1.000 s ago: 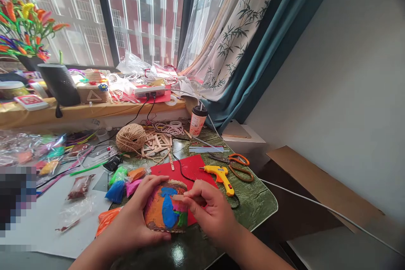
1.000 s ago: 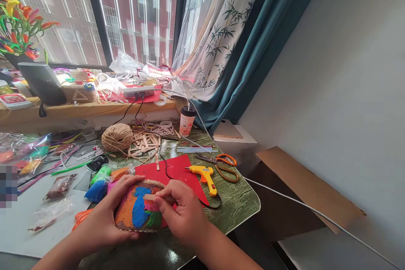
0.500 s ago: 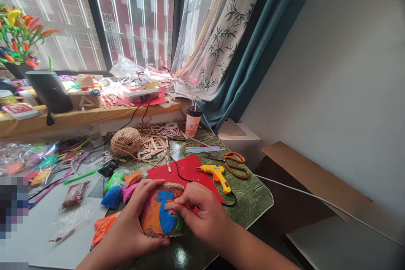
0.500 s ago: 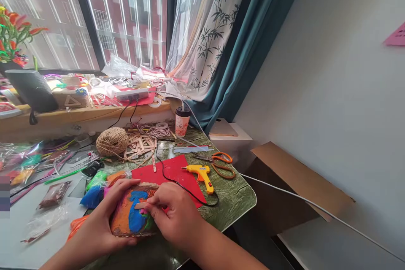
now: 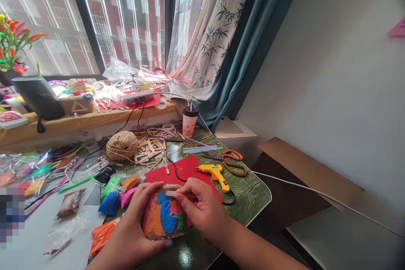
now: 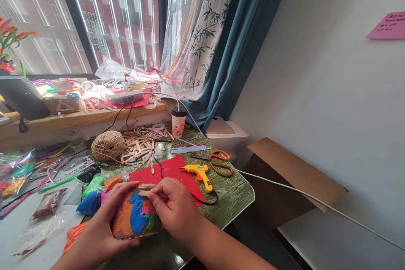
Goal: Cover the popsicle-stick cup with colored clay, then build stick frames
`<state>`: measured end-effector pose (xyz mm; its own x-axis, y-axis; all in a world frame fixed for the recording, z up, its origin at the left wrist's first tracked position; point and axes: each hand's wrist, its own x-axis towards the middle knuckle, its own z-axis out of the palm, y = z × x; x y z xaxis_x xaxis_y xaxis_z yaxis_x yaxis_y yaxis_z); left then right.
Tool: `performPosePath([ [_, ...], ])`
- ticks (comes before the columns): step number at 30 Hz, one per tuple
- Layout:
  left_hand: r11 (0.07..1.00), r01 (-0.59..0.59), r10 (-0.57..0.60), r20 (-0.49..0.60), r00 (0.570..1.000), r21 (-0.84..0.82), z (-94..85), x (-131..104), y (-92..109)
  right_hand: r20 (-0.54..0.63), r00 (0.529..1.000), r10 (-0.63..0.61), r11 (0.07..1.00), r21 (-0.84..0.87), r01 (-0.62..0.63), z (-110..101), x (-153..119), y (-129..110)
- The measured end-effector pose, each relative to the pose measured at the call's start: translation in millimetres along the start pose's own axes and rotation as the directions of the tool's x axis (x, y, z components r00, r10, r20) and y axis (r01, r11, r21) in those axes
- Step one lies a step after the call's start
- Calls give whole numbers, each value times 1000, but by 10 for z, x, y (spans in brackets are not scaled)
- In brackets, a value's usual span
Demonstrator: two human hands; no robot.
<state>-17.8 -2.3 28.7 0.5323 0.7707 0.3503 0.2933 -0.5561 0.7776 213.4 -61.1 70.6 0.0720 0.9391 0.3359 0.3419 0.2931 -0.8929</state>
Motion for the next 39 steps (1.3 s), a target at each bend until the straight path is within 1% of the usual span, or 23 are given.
performPosePath([
  [2, 1000, 20, -20, 7, 1000, 19, -9, 17, 11, -15, 999, 34, 995, 93, -33, 24, -15, 16],
  [3, 999, 33, -33, 13, 999, 27, -15, 26, 26, -3, 999, 40, 994, 107, -39, 34, -22, 13],
  [5, 998, 51, -51, 8, 999, 32, -21, 38, 63, 41, 999, 9, 999, 50, -11, 51, -32, -10],
  [8, 999, 41, -40, -28, 999, 30, -5, 35, 98, 83, 993, -90, 992, -82, 97, 60, -35, -52],
  [10, 999, 19, -18, -21, 1000, 41, 8, 22, 97, 92, 987, -129, 983, -116, 139, 57, -29, -61],
  [12, 999, 4, -4, -10, 1000, 53, 12, 10, 89, 104, 985, -136, 982, -117, 148, 50, -18, -54],
  [18, 996, -31, 30, 12, 999, 81, -23, 18, 121, 119, 991, -66, 994, -76, 76, 34, 25, -40],
  [21, 995, -49, 48, 13, 999, 87, -28, 22, 134, 125, 991, -53, 996, -65, 61, 29, 32, -49],
  [29, 995, -46, 47, -8, 999, 91, -8, -3, 111, 116, 993, -35, 997, -64, 43, 31, 43, -49],
  [39, 995, -28, 23, 48, 999, 100, -10, -8, 115, 108, 994, -6, 996, -83, 16, 32, 67, 9],
])
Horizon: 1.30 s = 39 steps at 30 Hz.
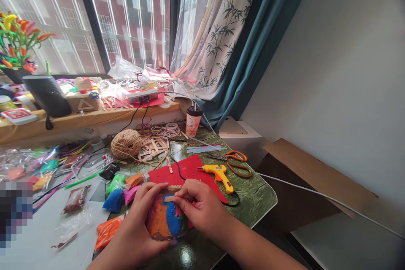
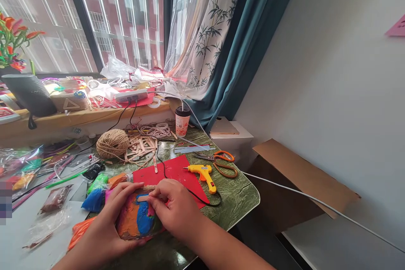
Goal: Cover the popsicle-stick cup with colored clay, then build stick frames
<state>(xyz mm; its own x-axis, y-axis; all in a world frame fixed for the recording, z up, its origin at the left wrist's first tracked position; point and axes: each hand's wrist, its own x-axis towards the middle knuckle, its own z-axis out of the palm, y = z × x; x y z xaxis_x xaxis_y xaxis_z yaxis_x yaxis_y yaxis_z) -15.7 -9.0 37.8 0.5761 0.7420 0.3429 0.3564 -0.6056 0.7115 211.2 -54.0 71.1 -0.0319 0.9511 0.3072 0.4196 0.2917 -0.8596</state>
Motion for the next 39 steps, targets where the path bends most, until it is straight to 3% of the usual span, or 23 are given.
performPosePath([
  [25, 998, 35, -34, 22, 999, -49, 53, -12, -15, -16, 996, 87, 993, -72, -88, -9, 37, -85],
  [29, 999, 31, -30, 29, 999, -43, 55, -15, -12, 18, 988, 152, 988, 10, -153, -21, 45, -91],
  [34, 998, 25, -25, 9, 1000, -54, 61, -51, -48, 140, 954, 266, 946, 151, -286, -94, 89, -184],
  [39, 999, 20, -20, -10, 1000, -42, 63, -70, -74, 142, 954, 263, 954, 109, -279, -139, 134, -234],
])
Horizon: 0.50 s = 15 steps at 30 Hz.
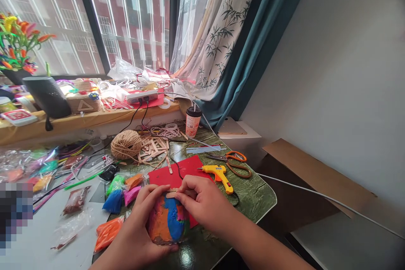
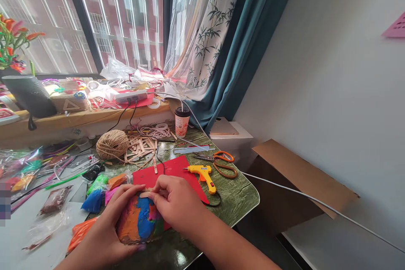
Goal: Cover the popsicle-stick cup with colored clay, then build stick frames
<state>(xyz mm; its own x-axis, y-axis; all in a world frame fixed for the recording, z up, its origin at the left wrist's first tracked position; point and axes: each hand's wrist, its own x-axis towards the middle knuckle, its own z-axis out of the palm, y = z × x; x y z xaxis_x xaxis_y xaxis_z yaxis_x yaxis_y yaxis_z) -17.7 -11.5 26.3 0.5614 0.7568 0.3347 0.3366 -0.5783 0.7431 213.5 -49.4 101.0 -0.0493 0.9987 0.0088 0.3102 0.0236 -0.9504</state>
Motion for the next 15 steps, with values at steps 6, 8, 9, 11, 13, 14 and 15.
performPosePath([
  [6, 1000, 2, -2, 25, 1000, 26, -6, 35, 9, -23, 953, -301, 895, -352, 274, 12, -26, 55],
  [8, 999, 3, -5, 37, 999, 48, -1, 41, 19, 49, 893, -446, 715, -581, 389, 4, -57, 32],
  [9, 998, 2, -5, 42, 999, 56, 1, 41, 25, 100, 870, -483, 617, -666, 419, -8, -69, 6],
  [11, 998, -3, 0, 46, 999, 65, 2, 38, 36, 215, 839, -500, 451, -763, 464, -56, -72, -63],
  [13, 997, -8, 6, 37, 999, 73, -5, 34, 43, 353, 801, -484, 331, -773, 541, -127, -45, -135],
  [14, 997, -13, 10, 37, 999, 74, -11, 32, 44, 408, 780, -474, 302, -757, 579, -166, -24, -163],
  [15, 997, -16, 14, 34, 999, 71, -18, 32, 44, 440, 764, -472, 301, -734, 609, -203, -2, -183],
])
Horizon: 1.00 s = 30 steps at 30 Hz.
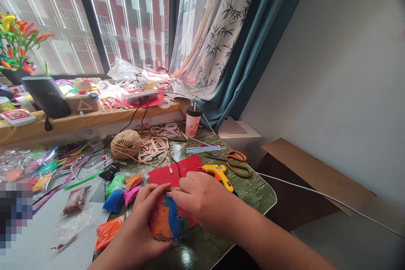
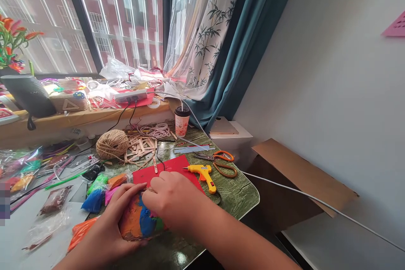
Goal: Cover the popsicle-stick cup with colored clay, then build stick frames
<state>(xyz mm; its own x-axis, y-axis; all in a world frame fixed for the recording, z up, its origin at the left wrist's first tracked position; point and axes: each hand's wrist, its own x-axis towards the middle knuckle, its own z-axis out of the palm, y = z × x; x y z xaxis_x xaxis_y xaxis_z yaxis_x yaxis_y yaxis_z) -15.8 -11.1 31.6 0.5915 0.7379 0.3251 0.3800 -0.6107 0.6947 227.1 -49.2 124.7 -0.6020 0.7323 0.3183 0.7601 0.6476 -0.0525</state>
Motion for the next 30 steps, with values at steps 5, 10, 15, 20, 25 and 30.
performPosePath([
  [5, 1000, -1, 0, -22, 1000, -27, -26, 6, -28, -112, 965, 238, 878, 448, -165, -5, -19, 98],
  [10, 999, 35, -37, -53, 998, -21, -7, -8, -110, 62, 781, 621, 437, 800, -411, 143, -86, 67],
  [15, 999, 22, -20, -82, 996, 23, 26, -15, -167, 221, 714, 664, 76, 930, -358, 352, -51, 45],
  [20, 999, -10, 13, -67, 998, 45, 16, -26, -145, 344, 700, 626, -23, 905, -425, 421, -1, 5],
  [25, 1000, -6, 6, -63, 998, 11, 9, -45, -51, 355, 688, 634, 4, 887, -461, 415, 12, -28],
  [30, 1000, 30, -31, -118, 993, -6, 16, -2, 4, 342, 664, 665, -1, 890, -457, 490, 25, -18],
])
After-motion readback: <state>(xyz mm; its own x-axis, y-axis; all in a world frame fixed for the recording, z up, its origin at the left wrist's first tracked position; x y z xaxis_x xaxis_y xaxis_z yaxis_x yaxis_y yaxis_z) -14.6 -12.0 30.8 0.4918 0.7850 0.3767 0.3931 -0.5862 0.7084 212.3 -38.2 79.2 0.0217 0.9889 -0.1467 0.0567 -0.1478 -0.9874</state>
